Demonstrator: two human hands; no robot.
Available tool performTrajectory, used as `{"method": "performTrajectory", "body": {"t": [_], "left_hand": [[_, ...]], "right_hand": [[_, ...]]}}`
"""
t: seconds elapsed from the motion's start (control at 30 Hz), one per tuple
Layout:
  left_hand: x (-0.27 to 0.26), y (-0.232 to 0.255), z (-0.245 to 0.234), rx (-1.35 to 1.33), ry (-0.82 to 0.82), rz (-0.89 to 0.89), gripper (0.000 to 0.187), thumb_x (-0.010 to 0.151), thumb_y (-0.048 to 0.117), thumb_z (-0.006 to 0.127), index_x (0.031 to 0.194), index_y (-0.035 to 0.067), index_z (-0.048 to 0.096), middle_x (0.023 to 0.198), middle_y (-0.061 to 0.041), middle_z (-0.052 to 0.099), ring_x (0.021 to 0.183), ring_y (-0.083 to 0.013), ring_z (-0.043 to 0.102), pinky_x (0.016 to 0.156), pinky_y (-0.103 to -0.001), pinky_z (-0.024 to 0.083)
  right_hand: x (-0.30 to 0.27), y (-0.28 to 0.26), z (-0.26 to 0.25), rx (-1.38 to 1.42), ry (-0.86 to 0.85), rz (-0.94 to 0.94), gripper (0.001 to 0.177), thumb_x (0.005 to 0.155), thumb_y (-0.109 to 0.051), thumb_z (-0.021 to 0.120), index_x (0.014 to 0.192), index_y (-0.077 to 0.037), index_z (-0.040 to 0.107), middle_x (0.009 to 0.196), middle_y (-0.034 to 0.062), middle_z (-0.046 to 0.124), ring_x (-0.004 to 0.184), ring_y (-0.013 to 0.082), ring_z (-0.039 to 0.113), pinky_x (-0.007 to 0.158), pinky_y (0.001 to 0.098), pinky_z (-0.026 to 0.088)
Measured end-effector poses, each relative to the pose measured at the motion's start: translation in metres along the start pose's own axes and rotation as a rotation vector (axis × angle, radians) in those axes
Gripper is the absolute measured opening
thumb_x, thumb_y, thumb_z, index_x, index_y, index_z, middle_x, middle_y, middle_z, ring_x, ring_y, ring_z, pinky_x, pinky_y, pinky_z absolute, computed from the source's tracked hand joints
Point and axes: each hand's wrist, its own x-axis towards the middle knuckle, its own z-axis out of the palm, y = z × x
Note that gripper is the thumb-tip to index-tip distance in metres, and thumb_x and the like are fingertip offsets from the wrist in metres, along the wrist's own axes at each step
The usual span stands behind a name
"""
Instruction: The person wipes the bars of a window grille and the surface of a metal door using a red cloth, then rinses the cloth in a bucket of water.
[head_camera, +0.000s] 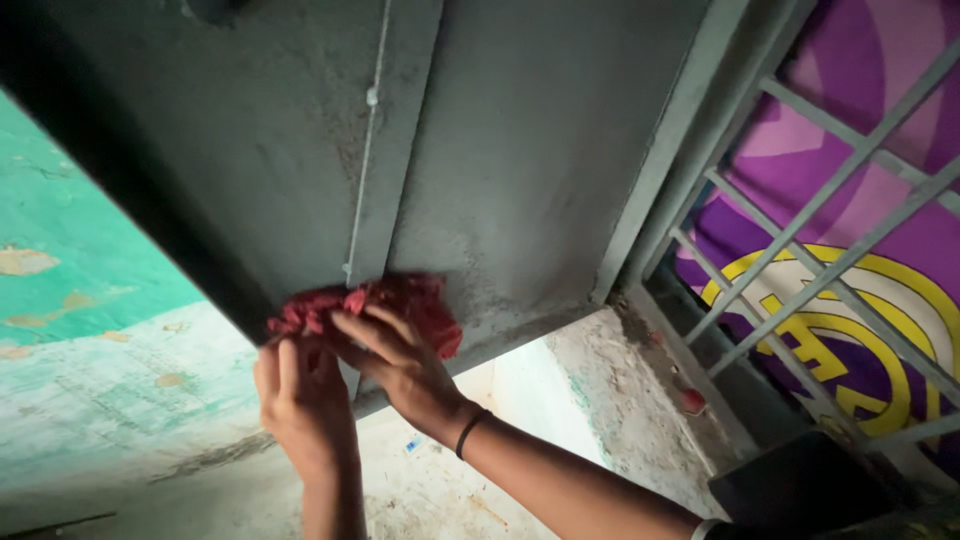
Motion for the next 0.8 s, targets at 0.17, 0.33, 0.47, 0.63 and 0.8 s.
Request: {"method": "performTrajectory", "body": {"t": [0.17,0.33,0.47,0.63,0.8], "left_hand": [[-0.049,-0.032,-0.012,0.027,-0.147,-0.156,0.022,0.088,-0.003,0.068,0.108,0.004,0.064,0.099,-0.016,0.062,0.09,-0.0394,0.062,0.076,-0.048,0.05],[-0.06,-0.053,-0.011,0.067,-0.183,-0.093,0.024,0.087,0.0,0.068,0.11,0.006,0.066,0.1,-0.015,0.064,0.089,-0.0405,0.062,0.074,-0.048,0.05],[-0.066,-0.047,-0.005,0.07,-0.202,-0.278,0.02,0.088,0.002,0.07,0.107,0.004,0.065,0.097,-0.015,0.062,0.085,-0.0386,0.062,0.072,-0.048,0.05],[-0.084,-0.022,-0.002,-0.149,0.018,-0.393,0.017,0.095,0.007,0.072,0.093,0.001,0.056,0.097,-0.014,0.058,0.075,-0.0249,0.063,0.068,-0.037,0.052],[-0.071,0.003,-0.002,-0.762,-0.033,-0.556,0.018,0.104,0.006,0.064,0.106,0.003,0.047,0.092,-0.008,0.057,0.075,-0.0145,0.059,0.066,-0.031,0.048]], "right_hand": [[-0.039,-0.01,0.022,-0.003,-0.147,-0.072,0.038,0.101,-0.006,0.059,0.139,-0.011,0.067,0.159,-0.0007,0.051,0.145,0.0254,0.045,0.126,0.038,0.04],[-0.049,-0.023,0.028,0.02,-0.21,0.023,0.051,0.098,-0.003,0.057,0.148,-0.013,0.06,0.156,0.0024,0.051,0.143,0.0282,0.044,0.121,0.0373,0.039],[-0.037,-0.032,0.006,0.092,-0.254,0.074,0.048,0.099,-0.003,0.056,0.145,-0.013,0.061,0.155,0.0019,0.052,0.141,0.0277,0.045,0.119,0.0366,0.04],[-0.026,-0.054,-0.026,0.963,-0.032,0.686,0.034,0.108,-0.01,0.058,0.141,-0.009,0.059,0.133,0.0185,0.064,0.125,0.0329,0.059,0.11,0.0357,0.048],[-0.021,-0.046,-0.022,0.006,0.296,0.518,0.056,0.085,-0.001,0.068,0.139,-0.011,0.057,0.13,0.0227,0.054,0.116,0.036,0.053,0.098,0.0413,0.045]]}}
